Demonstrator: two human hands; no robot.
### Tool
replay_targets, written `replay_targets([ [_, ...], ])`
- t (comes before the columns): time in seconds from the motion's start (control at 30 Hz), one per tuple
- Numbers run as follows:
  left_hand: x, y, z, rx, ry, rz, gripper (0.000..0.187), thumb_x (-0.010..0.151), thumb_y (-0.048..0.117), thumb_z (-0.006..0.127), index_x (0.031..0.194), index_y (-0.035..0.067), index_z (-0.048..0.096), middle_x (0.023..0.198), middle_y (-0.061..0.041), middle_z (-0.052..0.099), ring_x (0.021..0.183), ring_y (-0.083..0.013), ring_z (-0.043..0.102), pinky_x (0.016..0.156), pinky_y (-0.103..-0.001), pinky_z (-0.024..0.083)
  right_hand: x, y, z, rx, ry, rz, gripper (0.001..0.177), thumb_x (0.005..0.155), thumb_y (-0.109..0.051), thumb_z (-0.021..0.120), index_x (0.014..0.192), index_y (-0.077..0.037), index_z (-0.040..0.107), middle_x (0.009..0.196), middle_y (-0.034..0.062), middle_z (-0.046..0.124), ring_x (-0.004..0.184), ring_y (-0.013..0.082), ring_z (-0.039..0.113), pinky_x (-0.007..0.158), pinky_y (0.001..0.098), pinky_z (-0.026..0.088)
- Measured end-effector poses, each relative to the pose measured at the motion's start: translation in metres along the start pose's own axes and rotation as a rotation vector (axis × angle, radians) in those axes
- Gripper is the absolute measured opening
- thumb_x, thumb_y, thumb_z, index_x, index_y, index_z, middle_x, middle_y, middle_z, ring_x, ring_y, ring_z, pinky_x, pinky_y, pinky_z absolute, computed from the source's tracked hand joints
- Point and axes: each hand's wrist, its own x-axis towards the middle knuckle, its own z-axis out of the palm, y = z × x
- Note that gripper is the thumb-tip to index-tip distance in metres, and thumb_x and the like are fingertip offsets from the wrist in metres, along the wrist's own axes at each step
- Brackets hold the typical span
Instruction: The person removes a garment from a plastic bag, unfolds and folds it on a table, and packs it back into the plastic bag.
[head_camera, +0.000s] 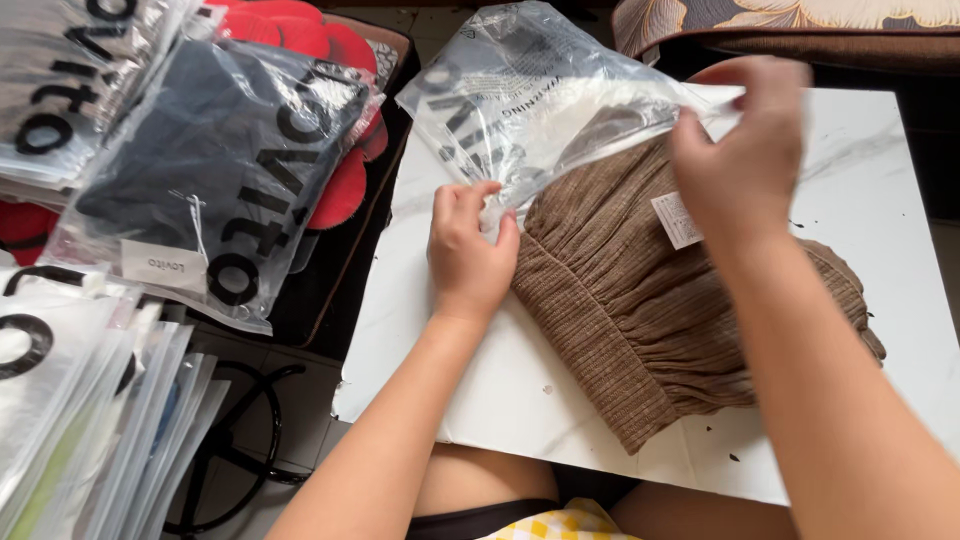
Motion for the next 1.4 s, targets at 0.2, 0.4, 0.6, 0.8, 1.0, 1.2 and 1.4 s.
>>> replay_targets([
  [0.2,0.004,-0.010,0.005,-0.244,0.046,-0.222,0.031,0.080,0.008,0.079,0.103,0.007,0.059,0.100,-0.004,0.056,0.076,-0.0156,0.056,0.071,-0.030,0.053,-0.092,-0.047,0.046,-0.379,-0.394,-0.361,0.042,0.078,-0.032,0.080,0.112,-0.008,0.074,0.111,0.0155,0.066,0.110,0.0347,0.060,0.094,0.0479,0.049],
  [0.4,0.003,-0.016,0.005,-0.252,0.056,-0.193,0.024,0.083,0.005,0.079,0.098,0.008,0.061,0.102,-0.004,0.055,0.080,-0.0157,0.057,0.072,-0.030,0.054,-0.102,-0.027,0.060,-0.558,-0.260,-0.537,0.064,0.067,-0.031,0.083,0.121,0.000,0.069,0.120,0.0186,0.062,0.108,0.0400,0.058,0.089,0.0492,0.048],
  [0.6,0.002,-0.012,0.002,-0.221,0.064,-0.190,0.023,0.081,0.004,0.078,0.097,0.007,0.062,0.101,-0.005,0.055,0.076,-0.0153,0.057,0.072,-0.030,0.053,-0.074,-0.012,0.055,-0.349,-0.209,-0.457,0.028,0.083,-0.014,0.073,0.109,-0.008,0.077,0.109,0.0128,0.071,0.103,0.0328,0.068,0.089,0.0431,0.055],
  [0.8,0.005,0.001,-0.005,-0.321,0.026,-0.160,0.021,0.081,0.007,0.080,0.093,0.008,0.063,0.093,-0.002,0.059,0.074,-0.0130,0.059,0.070,-0.028,0.054,-0.064,-0.016,0.042,0.311,0.033,-0.049,0.028,0.093,-0.016,0.062,0.118,-0.007,0.070,0.102,0.0054,0.074,0.085,0.0167,0.068,0.074,0.0293,0.058],
  [1.0,0.002,0.009,-0.010,-0.335,-0.034,-0.083,0.012,0.084,0.005,0.075,0.090,0.008,0.065,0.089,-0.003,0.060,0.070,-0.0138,0.059,0.066,-0.028,0.054,-0.070,-0.010,0.071,-0.166,-0.079,-0.332,0.026,0.083,-0.013,0.073,0.106,-0.003,0.069,0.102,0.0106,0.070,0.090,0.0253,0.071,0.079,0.0375,0.056],
  [1.2,0.003,0.015,-0.012,-0.356,-0.002,-0.094,0.012,0.086,0.005,0.075,0.089,0.008,0.064,0.091,-0.004,0.061,0.069,-0.0140,0.061,0.063,-0.028,0.054,-0.048,-0.003,0.070,-0.356,-0.187,-0.620,0.022,0.081,-0.017,0.081,0.100,-0.007,0.077,0.098,0.0121,0.072,0.093,0.0322,0.070,0.079,0.0404,0.055],
  [1.4,0.002,0.017,-0.021,-0.245,-0.004,0.148,0.016,0.089,0.004,0.073,0.097,0.009,0.060,0.096,-0.007,0.061,0.090,-0.0264,0.065,0.084,-0.040,0.054,-0.034,-0.012,0.085,0.185,-0.063,-0.152,0.023,0.089,-0.021,0.083,0.096,-0.002,0.072,0.085,0.0072,0.076,0.074,0.0183,0.072,0.066,0.0324,0.058],
])
